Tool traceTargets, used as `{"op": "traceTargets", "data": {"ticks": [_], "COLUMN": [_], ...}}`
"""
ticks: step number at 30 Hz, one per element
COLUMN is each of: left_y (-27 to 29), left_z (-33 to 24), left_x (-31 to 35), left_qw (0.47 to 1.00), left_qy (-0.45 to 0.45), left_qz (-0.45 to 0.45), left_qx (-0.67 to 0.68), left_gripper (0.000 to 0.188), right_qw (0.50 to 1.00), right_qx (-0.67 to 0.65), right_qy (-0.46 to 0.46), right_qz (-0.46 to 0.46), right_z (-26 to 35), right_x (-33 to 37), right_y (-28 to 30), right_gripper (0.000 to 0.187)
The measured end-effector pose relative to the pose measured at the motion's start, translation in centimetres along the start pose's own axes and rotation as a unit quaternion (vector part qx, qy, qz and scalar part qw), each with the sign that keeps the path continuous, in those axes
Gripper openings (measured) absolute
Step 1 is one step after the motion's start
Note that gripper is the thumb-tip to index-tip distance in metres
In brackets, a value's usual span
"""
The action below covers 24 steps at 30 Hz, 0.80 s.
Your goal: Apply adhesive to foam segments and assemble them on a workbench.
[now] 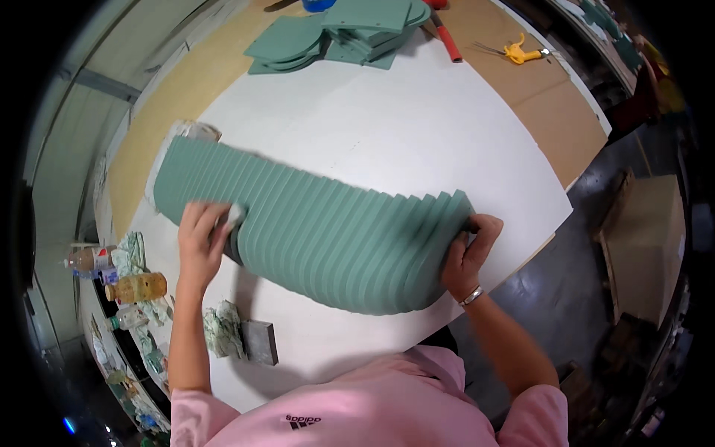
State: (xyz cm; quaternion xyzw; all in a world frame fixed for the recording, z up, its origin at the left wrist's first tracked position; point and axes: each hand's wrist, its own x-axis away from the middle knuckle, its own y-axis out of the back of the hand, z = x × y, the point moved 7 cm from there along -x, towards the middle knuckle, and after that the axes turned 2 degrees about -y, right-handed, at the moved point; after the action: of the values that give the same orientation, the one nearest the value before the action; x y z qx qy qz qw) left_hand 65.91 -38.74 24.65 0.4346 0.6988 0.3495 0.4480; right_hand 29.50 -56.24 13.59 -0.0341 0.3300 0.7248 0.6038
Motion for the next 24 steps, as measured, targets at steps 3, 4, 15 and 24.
{"op": "traceTargets", "data": {"ticks": [3, 4, 15, 24], "left_y": [-0.4, -0.3, 0.8, -5.4], "left_z": [-1.3, -1.2, 0.8, -1.3], "left_x": [-3.6, -3.7, 11.0, 15.0], "left_qw": [0.996, 0.997, 0.934, 0.807], "left_qy": [-0.068, -0.052, 0.256, 0.421], "left_qz": [-0.061, -0.050, -0.222, -0.286], "left_qx": [-0.024, -0.010, 0.111, 0.298], "left_gripper": [0.029, 0.028, 0.022, 0.016], "right_qw": [1.000, 1.000, 0.998, 0.999], "right_qx": [-0.009, 0.008, 0.034, 0.029], "right_qy": [-0.004, -0.001, -0.054, -0.038], "right_qz": [-0.007, -0.004, 0.000, 0.001], "right_z": [-0.3, -0.3, -0.9, -1.7], "right_x": [-0.1, -0.1, 0.1, 0.1], "right_y": [-0.2, -0.4, -0.2, -0.1], "right_gripper": [0.035, 0.024, 0.028, 0.024]}}
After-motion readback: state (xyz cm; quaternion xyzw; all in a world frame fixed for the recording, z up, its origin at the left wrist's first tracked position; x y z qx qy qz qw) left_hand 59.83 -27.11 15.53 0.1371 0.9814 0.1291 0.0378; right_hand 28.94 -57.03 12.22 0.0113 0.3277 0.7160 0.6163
